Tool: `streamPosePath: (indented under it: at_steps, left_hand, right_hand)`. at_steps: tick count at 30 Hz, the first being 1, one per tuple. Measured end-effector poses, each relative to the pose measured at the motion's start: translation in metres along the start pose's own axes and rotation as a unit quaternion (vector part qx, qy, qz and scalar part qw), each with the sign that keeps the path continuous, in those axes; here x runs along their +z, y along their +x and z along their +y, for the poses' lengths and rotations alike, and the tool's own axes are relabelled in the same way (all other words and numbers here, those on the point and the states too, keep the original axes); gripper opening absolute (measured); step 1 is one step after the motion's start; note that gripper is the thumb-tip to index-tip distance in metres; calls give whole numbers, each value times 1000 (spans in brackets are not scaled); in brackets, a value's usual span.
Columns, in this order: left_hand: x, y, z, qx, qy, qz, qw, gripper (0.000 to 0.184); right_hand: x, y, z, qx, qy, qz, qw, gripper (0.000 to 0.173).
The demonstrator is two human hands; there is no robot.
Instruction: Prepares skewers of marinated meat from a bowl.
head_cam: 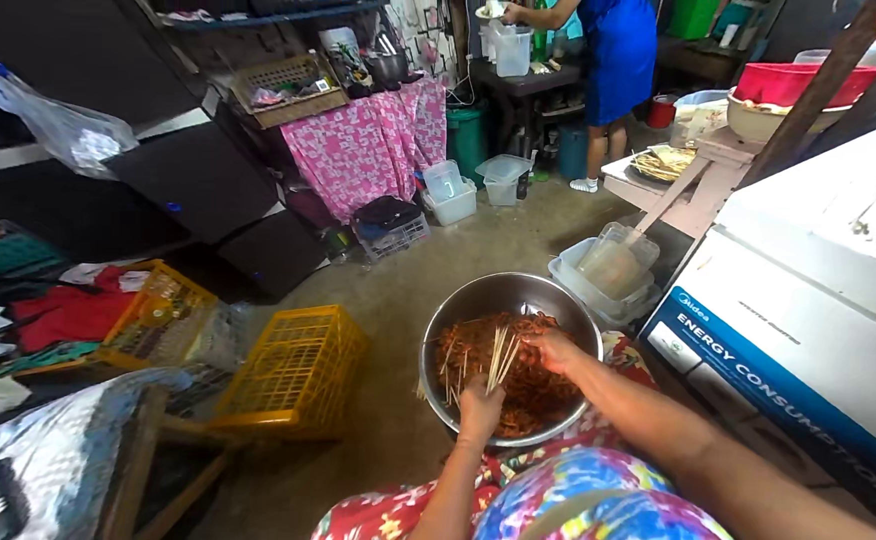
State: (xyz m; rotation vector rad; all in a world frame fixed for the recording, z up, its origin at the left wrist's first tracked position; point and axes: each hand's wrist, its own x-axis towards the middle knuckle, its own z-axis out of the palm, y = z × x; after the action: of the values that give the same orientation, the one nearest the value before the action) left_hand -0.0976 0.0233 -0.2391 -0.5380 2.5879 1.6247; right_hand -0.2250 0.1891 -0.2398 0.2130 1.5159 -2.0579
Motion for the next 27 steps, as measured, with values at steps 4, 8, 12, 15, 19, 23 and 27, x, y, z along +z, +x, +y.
streamPosePath:
  at_steps: [4, 8, 12, 15, 19, 23, 27]
  left_hand:
    - [-1, -1, 3, -6, 14, -7, 1000, 21]
    - [1, -2, 1, -8, 2, -9, 1000, 22]
    - [3, -1, 0, -2, -5, -14, 1000, 23]
    - [3, -2, 1, -2, -3, -15, 1000, 23]
    - [3, -3, -2, 3, -46, -1, 999, 25]
    - [4, -2, -6, 0, -108, 5, 994, 26]
    - [2, -2, -7, 4, -161, 4, 987, 16]
  right_hand:
    - [0, 1, 2, -22, -54, 10, 998, 13]
    - [1, -2, 2, -31, -85, 0, 996, 11]
    - [-3, -3, 1, -35, -64, -7, 997, 15]
    - [-6, -1, 1, -34, -42, -1, 999, 16]
    - [-8, -2, -2, -35, -45, -7, 998, 18]
    - [-10, -2, -2, -24, -49, -34, 998, 22]
    - [-8, -2, -4, -2, -2, -22, 1000, 20]
